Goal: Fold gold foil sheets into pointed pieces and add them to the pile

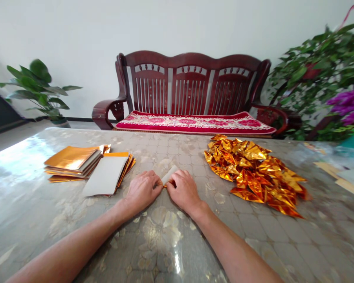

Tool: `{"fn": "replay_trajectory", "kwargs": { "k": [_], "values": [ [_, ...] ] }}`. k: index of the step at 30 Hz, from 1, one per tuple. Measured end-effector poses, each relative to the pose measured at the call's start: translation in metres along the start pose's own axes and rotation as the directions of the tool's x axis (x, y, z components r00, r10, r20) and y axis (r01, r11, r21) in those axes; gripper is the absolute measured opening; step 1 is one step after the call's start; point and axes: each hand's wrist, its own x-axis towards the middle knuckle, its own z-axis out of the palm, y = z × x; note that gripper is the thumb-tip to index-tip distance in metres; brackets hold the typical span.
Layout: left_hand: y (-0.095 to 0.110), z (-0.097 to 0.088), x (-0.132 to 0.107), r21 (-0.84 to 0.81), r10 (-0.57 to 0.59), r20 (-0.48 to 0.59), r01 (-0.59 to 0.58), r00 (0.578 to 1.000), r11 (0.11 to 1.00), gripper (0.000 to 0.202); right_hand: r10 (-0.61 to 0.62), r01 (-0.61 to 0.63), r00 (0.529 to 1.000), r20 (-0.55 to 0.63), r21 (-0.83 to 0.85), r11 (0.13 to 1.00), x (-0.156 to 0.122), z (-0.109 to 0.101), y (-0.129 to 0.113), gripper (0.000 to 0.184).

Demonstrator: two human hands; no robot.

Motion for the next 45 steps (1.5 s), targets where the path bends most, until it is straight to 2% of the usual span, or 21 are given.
{"fn": "replay_trajectory", "kwargs": {
  "k": [5, 11, 14, 19, 24, 27, 35, 45],
  "values": [
    [-0.002, 0.0, 0.002, -0.079, -0.074, 0.028, 0.076, 0.997, 0.994, 0.017, 0.009, -0.009, 1.0, 0.008, -0.056, 0.998, -0.001, 0.0, -0.002, 0.016],
    [-0.014, 0.002, 0.003, -0.269, -0.099, 0.086, 0.119, 0.991, 0.956, 0.013, 0.017, -0.016, 1.0, 0.009, -0.079, 0.997, -0.002, -0.001, -0.003, 0.016],
    [-0.02, 0.005, 0.003, -0.311, -0.102, 0.099, 0.128, 0.99, 0.942, 0.011, 0.015, -0.013, 1.0, 0.016, -0.084, 0.996, -0.002, -0.001, -0.003, 0.017],
    [-0.022, 0.006, -0.002, -0.292, -0.074, 0.046, 0.084, 0.996, 0.953, 0.02, 0.014, -0.012, 1.0, 0.025, -0.089, 0.996, -0.001, -0.002, -0.004, 0.017],
    [-0.017, 0.003, -0.014, -0.238, 0.071, 0.005, -0.068, 0.997, 0.969, 0.031, 0.014, -0.013, 1.0, 0.017, -0.077, 0.997, -0.001, -0.001, -0.004, 0.017],
    [-0.013, 0.001, -0.019, -0.196, 0.124, 0.008, -0.12, 0.992, 0.973, 0.033, 0.011, -0.011, 1.0, 0.01, -0.067, 0.998, -0.002, -0.001, -0.003, 0.016],
    [-0.011, 0.0, -0.018, -0.147, 0.118, 0.024, -0.113, 0.993, 0.983, 0.032, -0.003, 0.004, 1.0, 0.022, -0.061, 0.998, -0.002, -0.001, 0.0, 0.014],
    [-0.015, 0.006, -0.008, -0.181, 0.072, 0.005, -0.07, 0.997, 0.981, 0.017, -0.002, 0.004, 0.999, 0.034, -0.058, 0.998, -0.001, 0.0, 0.002, 0.017]
  ]
}}
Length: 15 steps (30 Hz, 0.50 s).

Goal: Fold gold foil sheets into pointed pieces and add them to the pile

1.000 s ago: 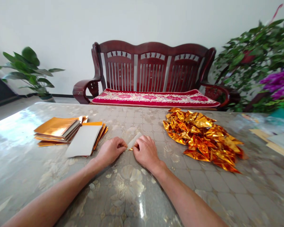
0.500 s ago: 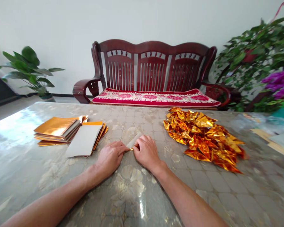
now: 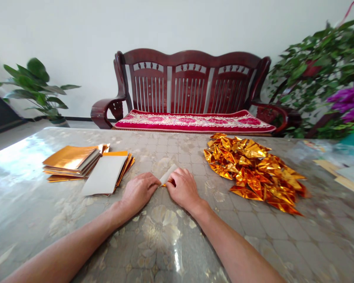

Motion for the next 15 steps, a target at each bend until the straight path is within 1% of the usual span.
{"fn": "replay_trajectory", "kwargs": {
  "k": [7, 11, 15],
  "values": [
    [0.0026, -0.0012, 0.0077, -0.013, -0.085, 0.019, 0.086, 0.996, 0.996, 0.015, -0.004, 0.004, 1.0, 0.004, -0.003, 1.0, -0.0001, -0.0001, 0.0002, 0.016],
    [0.001, 0.0002, 0.0089, -0.013, -0.066, -0.006, 0.066, 0.998, 0.998, 0.014, -0.007, 0.007, 1.0, 0.002, 0.005, 1.0, 0.0001, 0.0002, 0.0007, 0.016],
    [0.0009, -0.0008, 0.0049, -0.036, -0.055, -0.014, 0.054, 0.998, 0.998, 0.012, -0.004, 0.004, 1.0, 0.007, 0.016, 1.0, 0.0, 0.0, 0.001, 0.015]
  ]
}}
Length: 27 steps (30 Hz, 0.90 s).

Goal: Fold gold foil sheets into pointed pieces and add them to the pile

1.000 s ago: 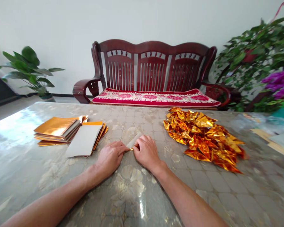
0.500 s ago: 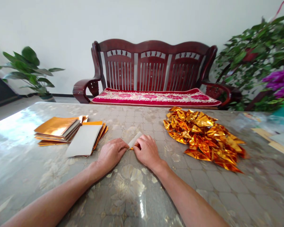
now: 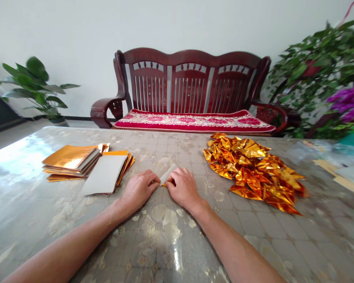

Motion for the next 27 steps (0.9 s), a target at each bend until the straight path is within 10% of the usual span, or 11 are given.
{"fn": "replay_trajectory", "kwargs": {
  "k": [27],
  "values": [
    [0.014, 0.006, 0.002, 0.111, -0.054, -0.046, 0.059, 0.997, 0.992, 0.015, 0.047, -0.047, 0.999, 0.02, 0.026, 0.999, 0.001, 0.0, -0.001, 0.014]
  ]
}}
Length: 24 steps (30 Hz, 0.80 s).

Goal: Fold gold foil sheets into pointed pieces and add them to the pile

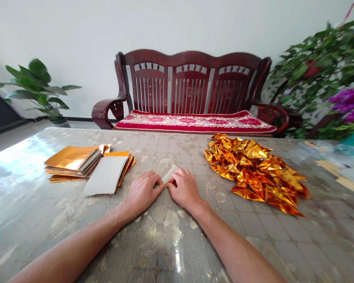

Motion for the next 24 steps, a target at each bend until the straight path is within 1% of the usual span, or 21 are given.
{"fn": "replay_trajectory", "kwargs": {
  "k": [8, 13, 16, 20, 24],
  "values": [
    [-0.003, 0.006, 0.001, -0.004, 0.018, -0.032, -0.018, 0.999, 1.0, 0.017, 0.011, -0.011, 1.0, 0.011, 0.012, 1.0, 0.001, -0.003, 0.001, 0.012],
    [-0.004, 0.008, 0.002, -0.011, 0.019, -0.046, -0.019, 0.999, 1.0, 0.018, -0.016, 0.015, 0.999, 0.029, 0.05, 0.999, 0.001, -0.008, 0.008, 0.018],
    [-0.004, 0.007, 0.002, -0.011, 0.018, -0.052, -0.019, 0.998, 1.0, 0.017, -0.008, 0.006, 1.0, 0.03, 0.067, 0.998, 0.001, -0.009, 0.012, 0.019],
    [-0.004, 0.005, 0.002, -0.01, 0.017, -0.047, -0.017, 0.999, 1.0, 0.018, 0.012, -0.013, 1.0, 0.027, 0.053, 0.999, 0.001, -0.008, 0.015, 0.021],
    [-0.004, 0.004, 0.001, -0.028, 0.018, -0.046, -0.019, 0.999, 0.999, 0.018, -0.014, 0.013, 1.0, 0.024, 0.015, 1.0, 0.001, -0.009, 0.014, 0.024]
  ]
}}
